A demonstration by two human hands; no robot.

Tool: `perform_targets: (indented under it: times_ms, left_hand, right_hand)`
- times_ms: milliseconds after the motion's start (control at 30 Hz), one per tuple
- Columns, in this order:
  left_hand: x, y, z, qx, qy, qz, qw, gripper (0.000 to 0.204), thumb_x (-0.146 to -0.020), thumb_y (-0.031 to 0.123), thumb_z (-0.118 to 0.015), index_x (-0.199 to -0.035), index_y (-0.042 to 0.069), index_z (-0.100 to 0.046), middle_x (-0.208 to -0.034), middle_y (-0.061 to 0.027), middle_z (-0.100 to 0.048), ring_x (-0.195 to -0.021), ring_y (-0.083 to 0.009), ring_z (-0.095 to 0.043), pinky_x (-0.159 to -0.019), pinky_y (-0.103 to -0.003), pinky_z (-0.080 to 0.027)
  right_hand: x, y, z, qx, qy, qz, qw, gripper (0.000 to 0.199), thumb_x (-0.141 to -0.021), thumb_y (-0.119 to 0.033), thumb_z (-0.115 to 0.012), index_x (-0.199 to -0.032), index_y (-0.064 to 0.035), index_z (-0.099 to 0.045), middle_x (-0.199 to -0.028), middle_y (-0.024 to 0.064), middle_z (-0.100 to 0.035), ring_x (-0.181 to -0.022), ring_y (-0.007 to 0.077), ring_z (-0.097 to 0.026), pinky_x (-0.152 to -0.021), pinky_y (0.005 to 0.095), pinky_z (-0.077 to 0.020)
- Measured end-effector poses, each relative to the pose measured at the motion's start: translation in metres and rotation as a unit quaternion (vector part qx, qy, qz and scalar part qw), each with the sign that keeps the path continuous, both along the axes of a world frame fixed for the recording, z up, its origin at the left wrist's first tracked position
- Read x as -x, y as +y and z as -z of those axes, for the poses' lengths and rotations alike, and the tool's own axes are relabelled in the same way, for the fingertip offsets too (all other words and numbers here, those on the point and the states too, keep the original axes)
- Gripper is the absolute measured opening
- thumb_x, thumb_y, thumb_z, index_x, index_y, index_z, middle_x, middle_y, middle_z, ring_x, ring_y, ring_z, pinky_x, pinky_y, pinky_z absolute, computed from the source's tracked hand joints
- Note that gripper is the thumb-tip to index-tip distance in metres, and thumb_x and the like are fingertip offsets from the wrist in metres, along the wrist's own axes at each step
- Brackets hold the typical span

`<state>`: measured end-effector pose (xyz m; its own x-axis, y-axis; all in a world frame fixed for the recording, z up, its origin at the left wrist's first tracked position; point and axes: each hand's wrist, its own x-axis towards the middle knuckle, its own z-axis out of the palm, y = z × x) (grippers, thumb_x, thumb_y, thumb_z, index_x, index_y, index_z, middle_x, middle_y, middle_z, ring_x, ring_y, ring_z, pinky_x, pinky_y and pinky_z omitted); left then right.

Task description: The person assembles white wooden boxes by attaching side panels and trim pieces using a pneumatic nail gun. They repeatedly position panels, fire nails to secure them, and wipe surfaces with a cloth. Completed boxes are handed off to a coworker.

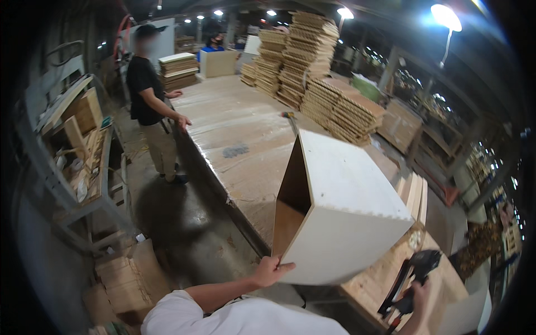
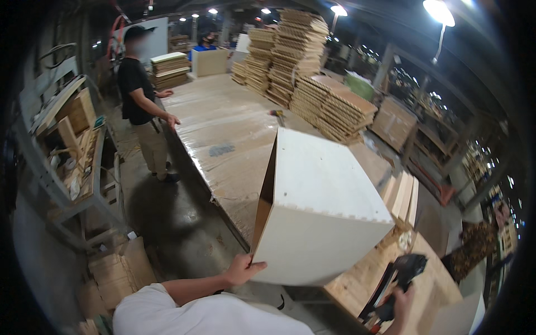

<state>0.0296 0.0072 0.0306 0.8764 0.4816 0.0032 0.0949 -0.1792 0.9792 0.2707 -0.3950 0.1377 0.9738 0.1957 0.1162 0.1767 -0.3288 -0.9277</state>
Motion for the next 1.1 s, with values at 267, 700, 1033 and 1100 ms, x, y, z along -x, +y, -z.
perform_targets:
  times_ms: [267, 700, 1033, 1100]
  left_hand:
    - [-0.051, 0.039, -0.136, -0.013, -0.254, -0.063, 0.965, 0.046, -0.096, 0.020, -0.053, -0.134, -0.001, -0.037, -0.118, -0.0077, -0.054, -0.104, -0.0108, -0.053, -0.088, -0.028, -0.045]
    - [-0.145, 0.185, -0.025, 0.331, -0.202, -0.010, 0.922, 0.044, -0.095, 0.037, -0.051, -0.122, 0.003, -0.052, -0.106, -0.0067, -0.061, -0.098, -0.0163, -0.056, -0.086, -0.032, -0.046]
    - [-0.124, 0.130, 0.072, 0.043, -0.098, 0.014, 0.994, 0.039, -0.083, 0.025, -0.072, -0.110, -0.002, -0.064, -0.100, -0.0105, -0.068, -0.091, -0.0144, -0.062, -0.081, -0.030, -0.049]
    - [-0.129, 0.116, 0.042, 0.032, -0.088, 0.014, 0.995, 0.038, -0.083, 0.025, -0.072, -0.108, -0.002, -0.064, -0.096, -0.0101, -0.069, -0.087, -0.0149, -0.063, -0.077, -0.031, -0.050]
  right_hand:
    - [-0.051, 0.020, 0.143, -0.029, 0.113, -0.056, 0.992, 0.037, -0.072, -0.003, -0.057, -0.105, 0.0016, -0.041, -0.071, 0.0105, -0.052, -0.043, 0.0230, -0.058, -0.038, 0.0343, -0.0513]
    - [-0.053, 0.032, 0.173, 0.035, 0.060, -0.016, 0.997, 0.042, -0.082, -0.009, -0.061, -0.122, -0.0024, -0.051, -0.089, 0.0108, -0.063, -0.057, 0.0188, -0.058, -0.049, 0.0301, -0.0474]
    - [-0.043, 0.082, 0.141, 0.082, 0.142, 0.010, 0.986, 0.043, -0.070, -0.001, -0.053, -0.113, 0.0023, -0.043, -0.077, 0.0144, -0.059, -0.048, 0.0237, -0.062, -0.042, 0.0348, -0.0502]
    - [-0.038, 0.077, 0.142, 0.049, 0.154, 0.009, 0.987, 0.043, -0.070, -0.001, -0.052, -0.112, 0.0014, -0.043, -0.076, 0.0129, -0.057, -0.049, 0.0241, -0.061, -0.042, 0.0346, -0.0501]
